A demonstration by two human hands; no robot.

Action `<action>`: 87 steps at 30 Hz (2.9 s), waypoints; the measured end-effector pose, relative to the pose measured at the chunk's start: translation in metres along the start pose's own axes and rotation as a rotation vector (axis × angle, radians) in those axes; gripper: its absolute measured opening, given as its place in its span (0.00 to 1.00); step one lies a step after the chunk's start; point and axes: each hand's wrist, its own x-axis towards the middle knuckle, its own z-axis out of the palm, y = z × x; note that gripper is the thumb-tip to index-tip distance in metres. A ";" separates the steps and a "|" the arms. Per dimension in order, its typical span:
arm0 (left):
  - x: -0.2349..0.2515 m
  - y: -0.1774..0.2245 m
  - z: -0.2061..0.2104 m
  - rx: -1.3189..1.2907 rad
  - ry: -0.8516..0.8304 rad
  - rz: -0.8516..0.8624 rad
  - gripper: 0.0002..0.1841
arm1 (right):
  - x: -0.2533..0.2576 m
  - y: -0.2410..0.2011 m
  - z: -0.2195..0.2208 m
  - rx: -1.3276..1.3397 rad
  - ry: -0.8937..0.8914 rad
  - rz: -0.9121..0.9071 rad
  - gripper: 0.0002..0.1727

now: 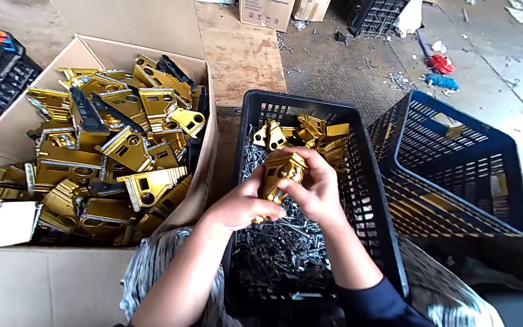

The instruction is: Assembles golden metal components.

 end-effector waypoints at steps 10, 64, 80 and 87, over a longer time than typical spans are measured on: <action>0.006 0.029 -0.010 -0.153 0.747 0.220 0.31 | -0.026 0.115 0.063 -0.630 -0.776 0.901 0.18; 0.008 0.013 -0.004 0.557 0.371 0.224 0.26 | -0.021 0.005 -0.008 -0.134 0.025 -0.110 0.58; 0.008 0.009 -0.001 0.222 0.140 0.084 0.34 | -0.016 -0.008 -0.017 -0.171 0.114 0.055 0.08; 0.013 0.016 0.011 -0.402 0.416 0.019 0.16 | -0.025 0.013 -0.018 -0.172 0.021 -0.107 0.14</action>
